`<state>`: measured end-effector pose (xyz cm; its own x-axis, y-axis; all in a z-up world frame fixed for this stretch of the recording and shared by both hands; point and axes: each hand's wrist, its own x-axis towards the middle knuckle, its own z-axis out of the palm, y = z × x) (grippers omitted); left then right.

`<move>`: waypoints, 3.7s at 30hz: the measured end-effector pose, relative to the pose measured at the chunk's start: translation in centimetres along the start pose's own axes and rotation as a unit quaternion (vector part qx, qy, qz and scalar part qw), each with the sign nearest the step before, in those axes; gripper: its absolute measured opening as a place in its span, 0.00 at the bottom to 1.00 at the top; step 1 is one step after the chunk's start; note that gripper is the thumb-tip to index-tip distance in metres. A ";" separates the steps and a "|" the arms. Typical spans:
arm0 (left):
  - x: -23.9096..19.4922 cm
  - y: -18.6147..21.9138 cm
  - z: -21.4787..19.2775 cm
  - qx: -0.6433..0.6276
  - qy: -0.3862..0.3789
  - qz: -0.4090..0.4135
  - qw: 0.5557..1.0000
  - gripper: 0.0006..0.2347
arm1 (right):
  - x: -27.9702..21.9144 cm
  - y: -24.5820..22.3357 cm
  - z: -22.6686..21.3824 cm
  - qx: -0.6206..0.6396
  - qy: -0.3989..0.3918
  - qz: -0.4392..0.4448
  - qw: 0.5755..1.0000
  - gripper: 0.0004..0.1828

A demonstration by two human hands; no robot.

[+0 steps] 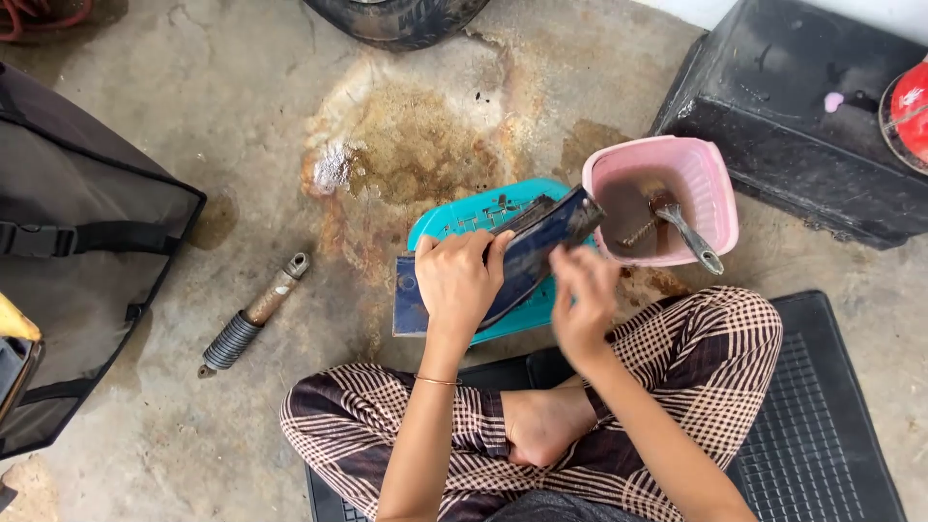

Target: Manually sanding a metal part using sandpaper and water to prepare the surface.

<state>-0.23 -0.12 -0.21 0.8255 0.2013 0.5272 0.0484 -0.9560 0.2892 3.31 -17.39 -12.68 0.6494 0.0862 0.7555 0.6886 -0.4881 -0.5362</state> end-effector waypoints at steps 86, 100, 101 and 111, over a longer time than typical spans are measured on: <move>-0.7 0.3 0.4 0.009 0.023 -0.032 0.999 0.14 | 8.5 17.5 -6.5 0.061 -0.231 0.164 0.957 0.19; -0.8 0.0 0.3 0.004 0.015 -0.032 0.999 0.14 | 8.9 18.0 -6.7 -0.095 -0.357 0.168 0.914 0.19; -0.8 0.0 0.3 0.003 0.014 -0.033 0.999 0.14 | 9.0 16.8 -7.0 -0.068 -0.384 0.201 0.898 0.20; -0.8 0.1 0.4 0.004 0.018 -0.029 0.999 0.15 | 10.1 15.9 -7.7 0.028 -0.316 0.232 0.920 0.21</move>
<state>-0.67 -0.44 -0.96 0.8005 0.2642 0.5380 0.1006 -0.9441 0.3140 18.28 -30.97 -10.66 0.9230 0.3762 0.0812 0.2946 -0.5547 -0.7781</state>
